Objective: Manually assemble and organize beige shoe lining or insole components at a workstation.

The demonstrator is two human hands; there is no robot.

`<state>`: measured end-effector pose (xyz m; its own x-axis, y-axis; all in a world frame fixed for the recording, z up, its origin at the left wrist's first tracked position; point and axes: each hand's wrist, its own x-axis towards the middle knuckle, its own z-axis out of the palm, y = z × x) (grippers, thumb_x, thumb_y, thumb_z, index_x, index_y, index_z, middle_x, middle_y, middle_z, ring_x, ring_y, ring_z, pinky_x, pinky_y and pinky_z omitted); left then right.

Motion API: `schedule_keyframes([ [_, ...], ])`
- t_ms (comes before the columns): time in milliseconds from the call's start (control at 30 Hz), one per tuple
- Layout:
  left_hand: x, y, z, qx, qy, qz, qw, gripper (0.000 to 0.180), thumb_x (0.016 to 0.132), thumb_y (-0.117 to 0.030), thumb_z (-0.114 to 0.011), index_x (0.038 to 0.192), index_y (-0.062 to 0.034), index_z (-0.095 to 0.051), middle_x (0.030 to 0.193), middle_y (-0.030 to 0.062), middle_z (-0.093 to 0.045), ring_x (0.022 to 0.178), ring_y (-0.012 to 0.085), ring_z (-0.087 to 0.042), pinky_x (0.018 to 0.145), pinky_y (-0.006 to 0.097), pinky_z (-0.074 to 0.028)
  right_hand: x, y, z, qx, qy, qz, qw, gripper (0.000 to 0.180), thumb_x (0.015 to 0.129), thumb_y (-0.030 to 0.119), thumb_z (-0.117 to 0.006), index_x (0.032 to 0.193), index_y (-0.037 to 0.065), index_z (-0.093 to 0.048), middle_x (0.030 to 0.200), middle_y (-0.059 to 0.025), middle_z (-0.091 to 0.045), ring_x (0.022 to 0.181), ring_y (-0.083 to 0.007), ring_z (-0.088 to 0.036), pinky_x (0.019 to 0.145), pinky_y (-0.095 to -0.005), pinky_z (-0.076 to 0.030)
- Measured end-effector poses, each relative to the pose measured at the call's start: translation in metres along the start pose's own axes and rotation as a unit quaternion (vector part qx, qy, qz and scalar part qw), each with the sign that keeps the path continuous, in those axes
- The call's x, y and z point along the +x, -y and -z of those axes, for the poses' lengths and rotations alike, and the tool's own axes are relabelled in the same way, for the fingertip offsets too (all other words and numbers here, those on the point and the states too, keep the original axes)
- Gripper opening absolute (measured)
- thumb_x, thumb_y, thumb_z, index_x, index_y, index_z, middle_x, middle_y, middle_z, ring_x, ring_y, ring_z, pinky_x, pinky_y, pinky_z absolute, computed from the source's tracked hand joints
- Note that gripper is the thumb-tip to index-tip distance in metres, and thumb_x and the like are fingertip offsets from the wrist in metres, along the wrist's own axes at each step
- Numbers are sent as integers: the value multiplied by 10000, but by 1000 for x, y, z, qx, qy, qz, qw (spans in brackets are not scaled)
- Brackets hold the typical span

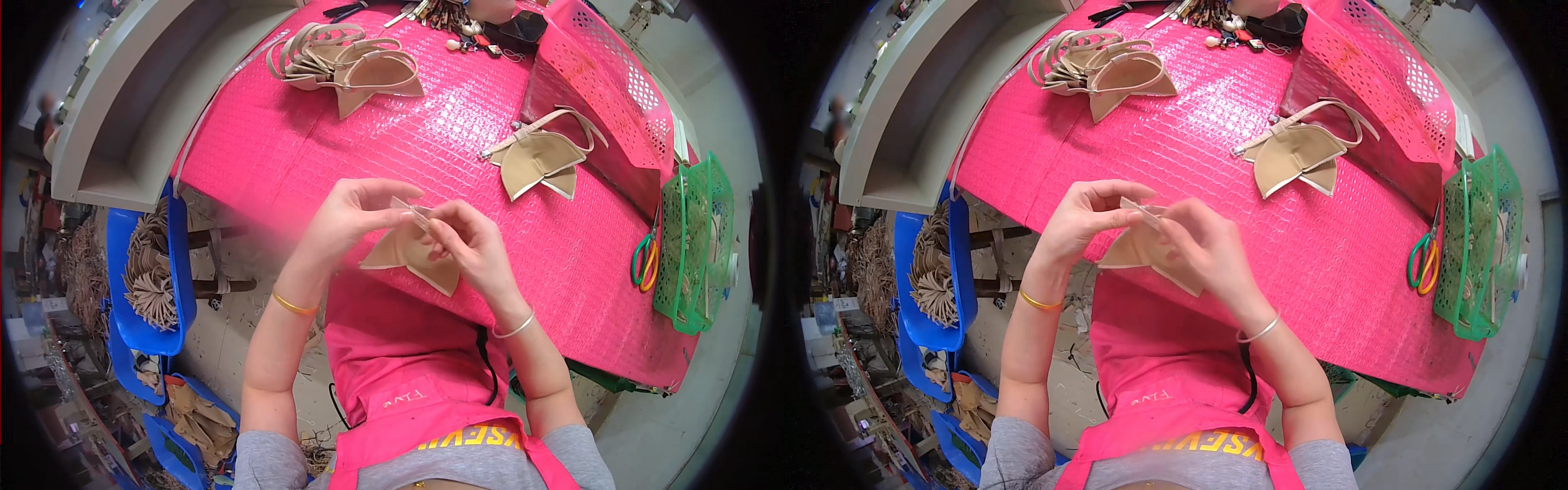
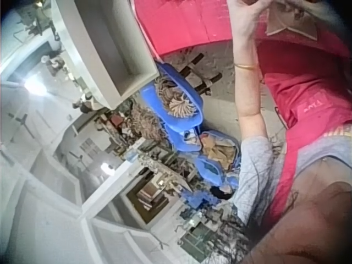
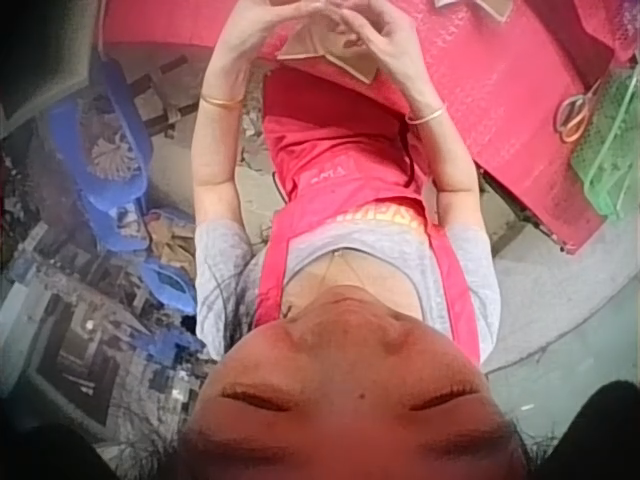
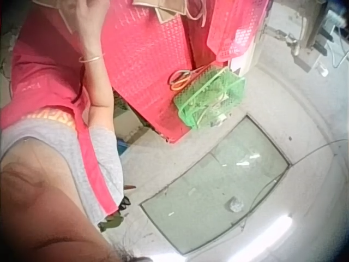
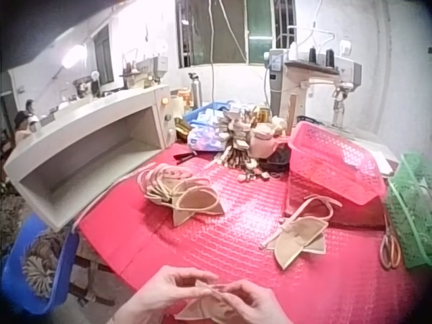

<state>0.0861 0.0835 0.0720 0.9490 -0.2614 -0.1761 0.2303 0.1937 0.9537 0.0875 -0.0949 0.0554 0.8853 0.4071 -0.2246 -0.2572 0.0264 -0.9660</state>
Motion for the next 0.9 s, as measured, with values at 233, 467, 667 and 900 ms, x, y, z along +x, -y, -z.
schedule_keyframes([
  [233,6,-13,-11,25,14,-9,1000,278,720,-55,-632,981,20,-572,835,64,-613,743,109,-571,651,214,-440,3,2,9,-5,-3,105,994,148,828,106,-525,889,-23,-562,740,-31,-572,658,-77,-531,581,-211,-433],
  [467,-16,11,-65,190,-147,-30,970,129,771,-71,-580,876,-5,-614,738,119,-606,659,142,-579,578,266,-446,-9,11,12,-120,-21,202,972,146,787,71,-539,908,-6,-565,856,-71,-539,822,-141,-514,765,-256,-396],
  [667,-6,31,-86,-98,-130,-85,983,159,805,-35,-512,931,29,-586,824,75,-617,749,133,-591,687,248,-474,-3,54,21,-249,-83,238,935,95,721,13,-560,814,7,-582,766,-72,-514,688,-175,-518,605,-278,-407],
  [900,-5,26,-83,-275,-70,-42,958,213,856,-112,-466,929,60,-569,777,106,-601,720,181,-598,644,258,-501,-23,25,41,-467,-31,510,722,323,531,41,-598,849,89,-625,755,-26,-554,630,-179,-533,572,-295,-431],
])
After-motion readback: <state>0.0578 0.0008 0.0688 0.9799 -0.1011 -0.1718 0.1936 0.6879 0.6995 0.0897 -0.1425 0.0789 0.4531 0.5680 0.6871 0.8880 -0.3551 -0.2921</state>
